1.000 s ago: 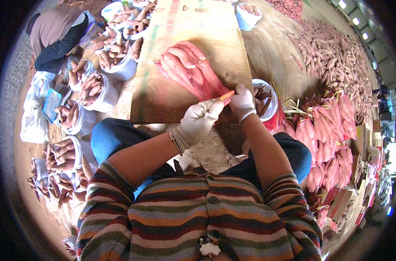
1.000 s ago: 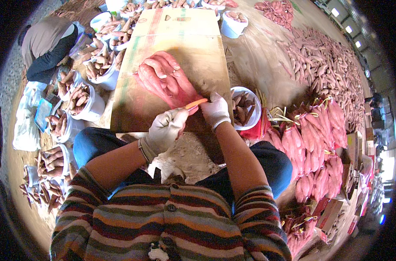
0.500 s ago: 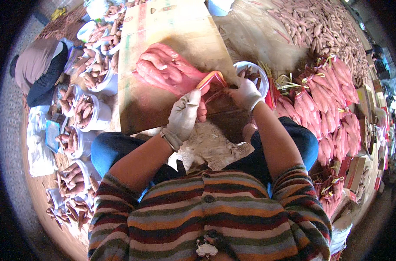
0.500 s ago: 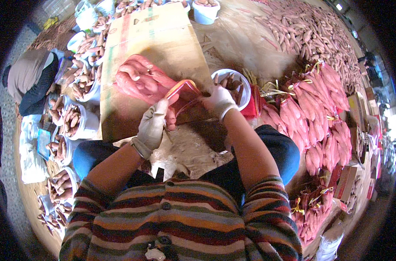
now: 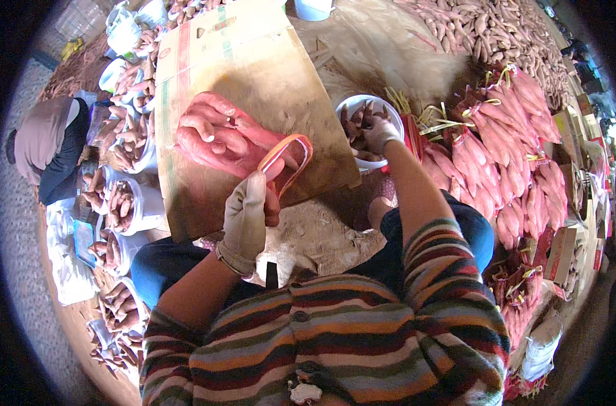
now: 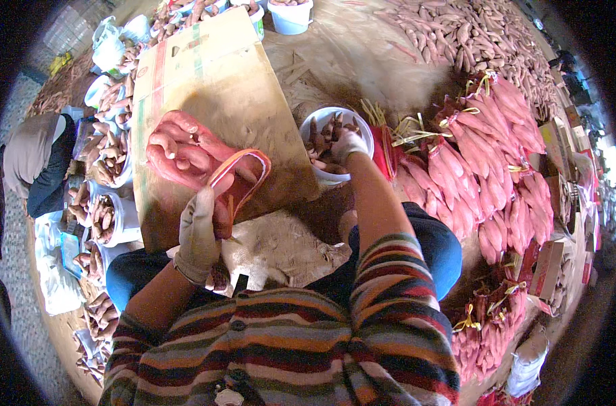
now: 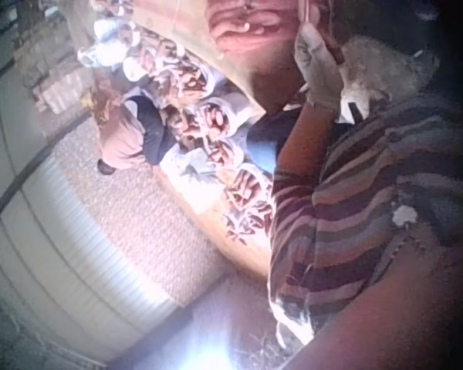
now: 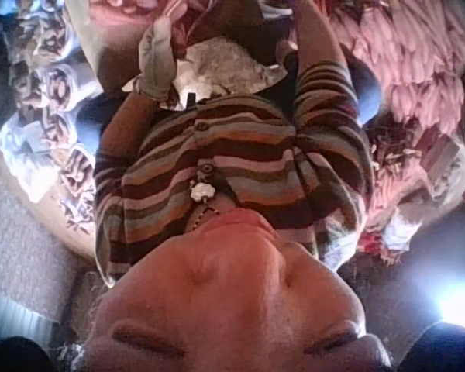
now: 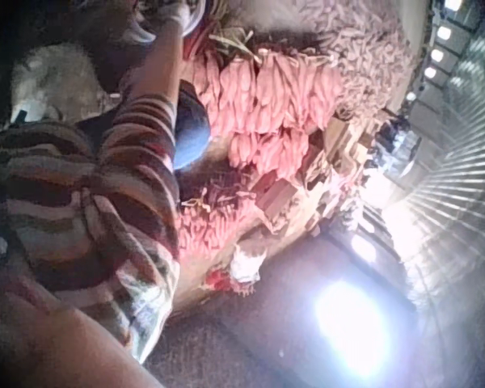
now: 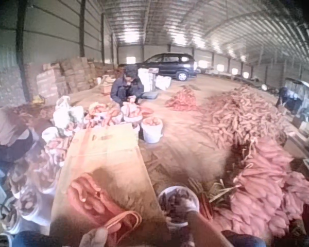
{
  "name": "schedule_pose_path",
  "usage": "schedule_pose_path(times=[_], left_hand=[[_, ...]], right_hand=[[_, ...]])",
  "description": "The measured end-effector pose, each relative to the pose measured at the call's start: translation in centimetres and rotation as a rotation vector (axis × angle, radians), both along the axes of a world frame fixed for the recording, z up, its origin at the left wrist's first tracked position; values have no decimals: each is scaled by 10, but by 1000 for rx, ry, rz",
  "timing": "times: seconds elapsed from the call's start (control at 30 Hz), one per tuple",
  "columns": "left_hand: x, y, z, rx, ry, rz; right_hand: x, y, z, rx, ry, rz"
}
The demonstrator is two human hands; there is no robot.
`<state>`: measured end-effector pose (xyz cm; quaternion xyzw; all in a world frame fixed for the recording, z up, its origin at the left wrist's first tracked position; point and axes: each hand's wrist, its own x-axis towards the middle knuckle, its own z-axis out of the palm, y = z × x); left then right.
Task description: The person scoops sweet potatoes from white buckets into a red mesh bag, then ties the bag closed with a yellow tie. The person repeats this process multiple times, handling sweet potatoes and mesh bags by hand.
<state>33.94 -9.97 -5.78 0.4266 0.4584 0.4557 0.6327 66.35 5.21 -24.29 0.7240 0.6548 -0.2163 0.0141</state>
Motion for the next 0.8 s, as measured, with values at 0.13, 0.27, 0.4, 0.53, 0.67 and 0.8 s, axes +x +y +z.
schedule_pose_path(times=[0.13,0.27,0.4,0.53,0.67,0.8], left_hand=[[3,3,1,-49,20,16],[-1,8,1,-4,1,-76],[-4,8,1,-6,-46,-91],[-7,5,3,-53,-11,-55],[-9,5,3,-34,-66,-78],[-10,3,-5,6,-100,-82]], right_hand=[[-18,4,-29,-136,45,-241],[-18,4,-20,-181,-253,-108],[-2,8,7,-120,-411,168],[29,0,74,38,149,-295],[30,-35,163,119,803,-407],[-17,-110,206,31,1312,-397]])
